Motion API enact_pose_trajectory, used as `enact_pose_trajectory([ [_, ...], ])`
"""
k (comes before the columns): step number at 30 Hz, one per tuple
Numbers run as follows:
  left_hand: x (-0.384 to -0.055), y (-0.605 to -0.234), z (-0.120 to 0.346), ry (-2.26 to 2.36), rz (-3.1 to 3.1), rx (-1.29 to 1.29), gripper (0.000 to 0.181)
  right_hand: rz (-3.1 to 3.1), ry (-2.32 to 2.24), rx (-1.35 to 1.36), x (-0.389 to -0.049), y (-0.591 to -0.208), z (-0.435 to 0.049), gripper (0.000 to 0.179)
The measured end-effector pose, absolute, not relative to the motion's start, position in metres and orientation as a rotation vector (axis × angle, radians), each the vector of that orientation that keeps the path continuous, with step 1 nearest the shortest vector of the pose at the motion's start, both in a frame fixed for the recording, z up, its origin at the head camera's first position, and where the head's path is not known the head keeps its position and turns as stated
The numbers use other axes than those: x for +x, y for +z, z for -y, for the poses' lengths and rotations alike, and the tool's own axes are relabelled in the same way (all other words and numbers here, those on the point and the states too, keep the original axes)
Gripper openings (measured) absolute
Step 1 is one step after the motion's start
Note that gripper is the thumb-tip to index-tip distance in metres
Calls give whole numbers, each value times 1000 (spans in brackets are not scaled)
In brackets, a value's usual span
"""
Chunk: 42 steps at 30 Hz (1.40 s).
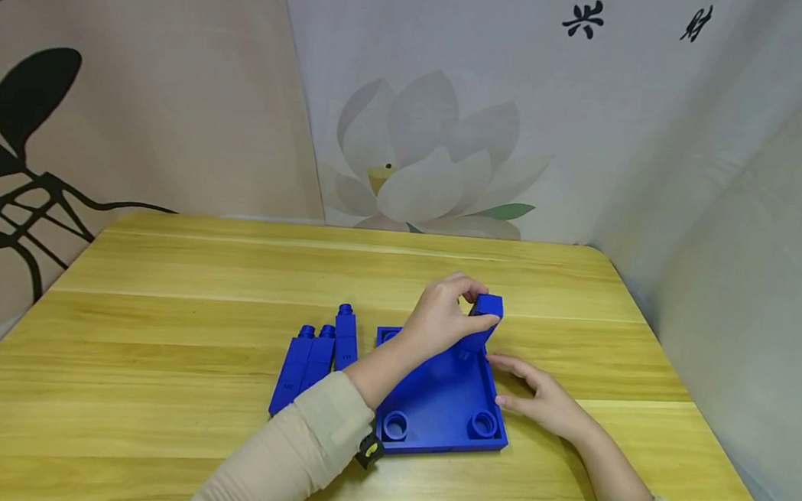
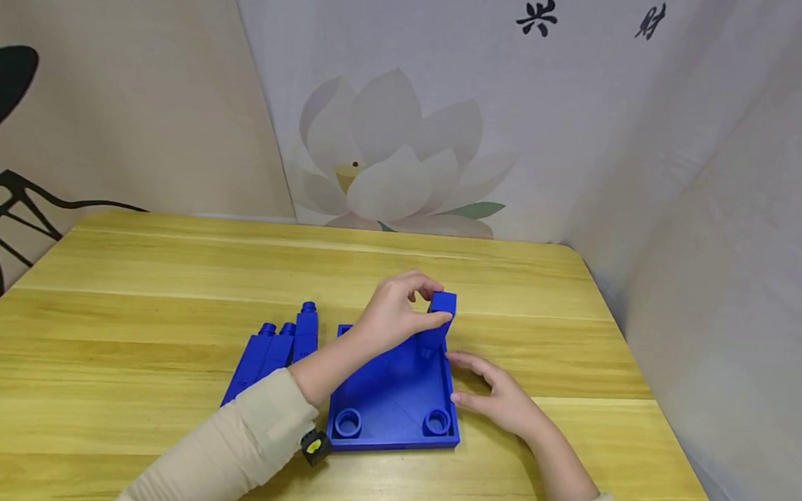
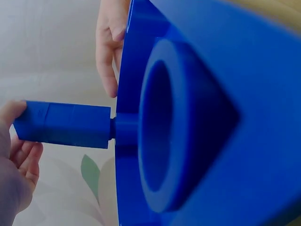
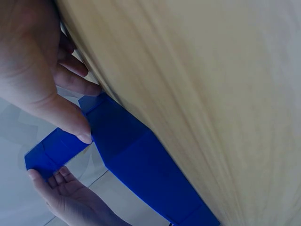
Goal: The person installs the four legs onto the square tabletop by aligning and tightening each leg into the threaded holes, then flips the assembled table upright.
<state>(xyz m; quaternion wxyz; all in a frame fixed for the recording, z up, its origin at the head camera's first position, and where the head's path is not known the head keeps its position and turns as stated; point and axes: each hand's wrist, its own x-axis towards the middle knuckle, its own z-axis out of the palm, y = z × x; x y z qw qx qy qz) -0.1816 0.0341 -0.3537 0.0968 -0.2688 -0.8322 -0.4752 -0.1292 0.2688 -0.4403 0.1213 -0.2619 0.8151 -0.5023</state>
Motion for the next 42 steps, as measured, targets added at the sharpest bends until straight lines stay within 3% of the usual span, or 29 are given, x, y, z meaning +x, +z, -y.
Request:
enact_pose_trajectory([
  [22, -191, -349, -21, -1415, 2537, -1090, 37, -2398, -1457, -752, -127, -441, -269, 53],
  [35, -185, -346, -29, -1409, 2584, -901, 56, -2389, -1472, -781, -129, -442, -268, 53],
  [42, -184, -346, -33, -1378, 2582, -844, 55, -2389, -1472, -776, -129, -441, -269, 53],
])
